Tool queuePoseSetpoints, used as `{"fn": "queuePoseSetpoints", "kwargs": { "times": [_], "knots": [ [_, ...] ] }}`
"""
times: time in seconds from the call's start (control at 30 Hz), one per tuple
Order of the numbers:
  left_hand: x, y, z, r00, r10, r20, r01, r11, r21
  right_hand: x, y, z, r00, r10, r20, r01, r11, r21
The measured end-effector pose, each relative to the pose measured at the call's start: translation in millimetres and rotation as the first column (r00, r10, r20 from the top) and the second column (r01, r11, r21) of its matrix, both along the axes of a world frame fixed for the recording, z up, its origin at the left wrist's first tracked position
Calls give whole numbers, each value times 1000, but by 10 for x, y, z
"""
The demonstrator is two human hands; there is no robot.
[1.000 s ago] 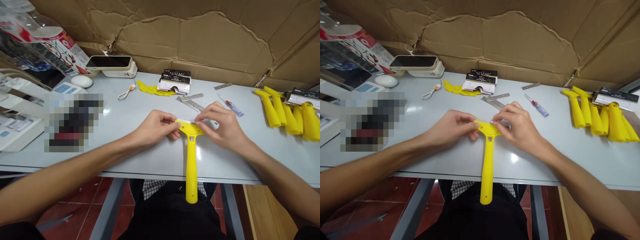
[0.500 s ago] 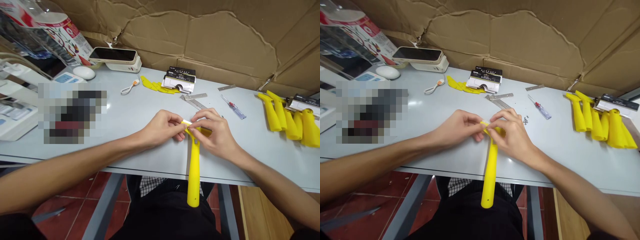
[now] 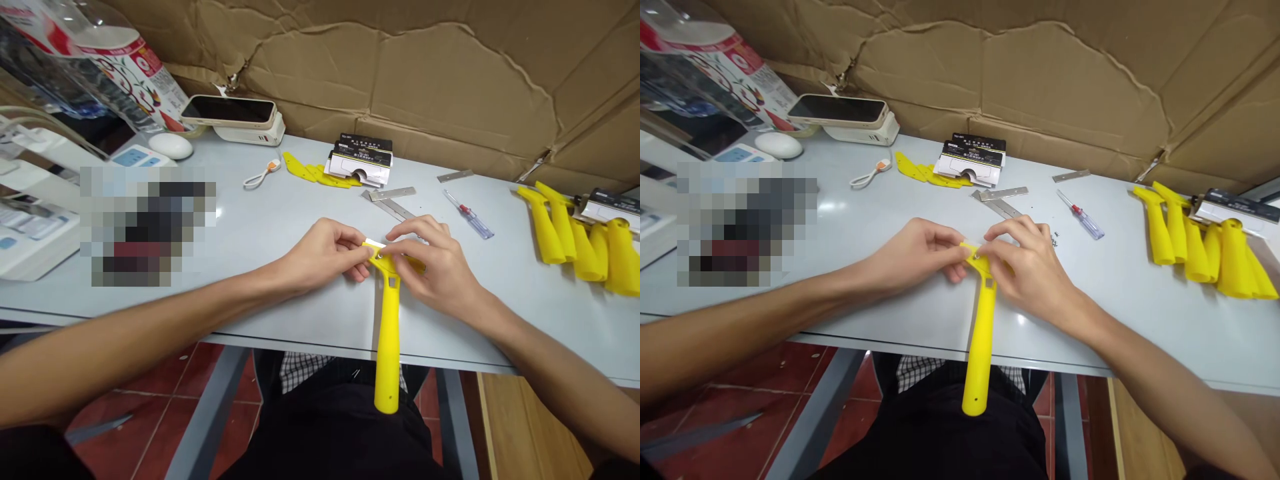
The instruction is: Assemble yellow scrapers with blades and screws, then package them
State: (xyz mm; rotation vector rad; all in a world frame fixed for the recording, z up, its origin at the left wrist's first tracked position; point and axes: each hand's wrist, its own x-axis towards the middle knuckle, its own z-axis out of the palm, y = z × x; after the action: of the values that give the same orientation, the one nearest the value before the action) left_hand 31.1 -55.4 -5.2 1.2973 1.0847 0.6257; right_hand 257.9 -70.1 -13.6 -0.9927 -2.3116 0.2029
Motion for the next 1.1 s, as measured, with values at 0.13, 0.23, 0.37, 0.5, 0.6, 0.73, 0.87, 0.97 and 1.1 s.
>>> {"fn": "queuePoseSetpoints", "kwargs": {
  "times": [0.13,0.23,0.37,0.5,0.6,0.73,0.87,0.97,1.1],
  "knots": [
    [-15,1,0,1000,1,27,-1,1000,3,19,2,-5,1000,23,9,-23,999,45],
    [-28,5,-1,999,-6,38,6,1000,7,35,5,-11,999,37,-5,-37,998,58],
    [-34,7,-1,999,-4,35,4,1000,6,45,8,-19,999,48,4,-48,997,67],
    [-32,6,-5,1000,0,25,-1,1000,9,31,6,-26,999,44,12,-45,996,79],
    [-30,9,-9,1000,2,26,-2,1000,9,25,5,-27,999,47,13,-48,992,115],
    [-28,12,-3,999,4,41,-4,1000,-1,39,0,-12,998,64,13,-65,985,158],
    [-32,9,4,999,3,34,-2,1000,-9,42,-15,3,994,95,58,-104,982,160],
    [-35,7,-1,1000,-3,24,3,1000,-6,31,-25,4,993,94,65,-103,981,163],
    [-36,9,-6,1000,-4,21,4,1000,5,22,-28,-3,995,73,73,-83,985,149]
  ]
}}
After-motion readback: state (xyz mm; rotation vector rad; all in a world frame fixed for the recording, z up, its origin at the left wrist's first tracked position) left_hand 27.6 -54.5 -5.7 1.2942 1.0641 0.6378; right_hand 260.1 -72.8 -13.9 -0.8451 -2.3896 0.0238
